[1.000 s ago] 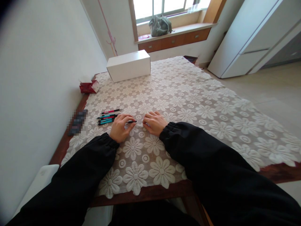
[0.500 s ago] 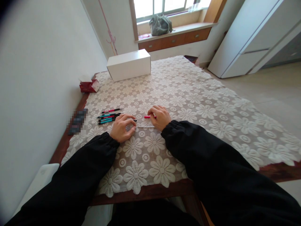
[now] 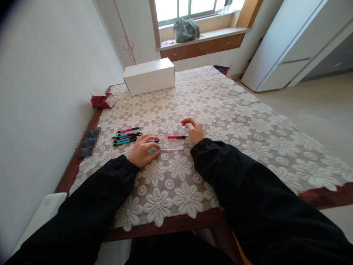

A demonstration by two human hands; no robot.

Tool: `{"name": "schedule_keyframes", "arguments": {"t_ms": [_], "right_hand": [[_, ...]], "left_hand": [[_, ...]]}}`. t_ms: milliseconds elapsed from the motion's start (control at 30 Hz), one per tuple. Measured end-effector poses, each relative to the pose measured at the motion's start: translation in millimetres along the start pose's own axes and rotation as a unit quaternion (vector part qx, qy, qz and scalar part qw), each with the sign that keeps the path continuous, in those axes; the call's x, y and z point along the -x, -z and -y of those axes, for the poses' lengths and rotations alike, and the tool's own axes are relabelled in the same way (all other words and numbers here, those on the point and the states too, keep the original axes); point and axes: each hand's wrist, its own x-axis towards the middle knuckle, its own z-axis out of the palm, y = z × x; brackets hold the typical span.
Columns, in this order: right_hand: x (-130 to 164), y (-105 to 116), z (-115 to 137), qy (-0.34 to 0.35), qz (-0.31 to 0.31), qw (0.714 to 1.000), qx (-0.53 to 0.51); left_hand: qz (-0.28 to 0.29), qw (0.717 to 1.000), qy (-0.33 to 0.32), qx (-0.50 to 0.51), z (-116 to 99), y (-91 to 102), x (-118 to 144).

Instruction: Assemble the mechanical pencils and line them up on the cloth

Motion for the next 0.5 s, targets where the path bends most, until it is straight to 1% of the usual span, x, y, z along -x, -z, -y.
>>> {"name": "schedule_keyframes", "arguments": {"t_ms": [33,67,100,133,200,300,400,433,500], "right_hand": [[4,-1,2,0.043,0.058,0.995,0.071],[9,-3,4,0.091,0.112,0.979,0.143],[13,-4,6,0.139,0.155,0.956,0.208],[17,-5,9,0.181,0.188,0.93,0.26],[23,-6,12,0.249,0.232,0.884,0.321],[25,-5,15,0.327,0.267,0.837,0.349],[24,-4,18,0.398,0.271,0.796,0.368],[24,-4,19,0.415,0.267,0.785,0.374],[25,-4,21,0.436,0.253,0.774,0.383]], "left_hand": [[0.0,1.0,-0.004,0.001,0,0.0,0],[0.0,1.0,-0.008,0.002,0,0.2,0],[0.0,1.0,-0.011,0.003,0,0.4,-1],[-0.001,1.0,-0.011,0.004,-1,0.8,-1],[-0.001,1.0,-0.01,0.007,-2,1.5,-1],[0.001,1.0,-0.008,0.01,-4,2.0,-1],[0.007,1.0,-0.008,0.012,-4,1.6,-1],[0.01,1.0,-0.008,0.013,-4,1.5,-1],[0.015,1.0,-0.008,0.015,-4,1.8,-1]]}}
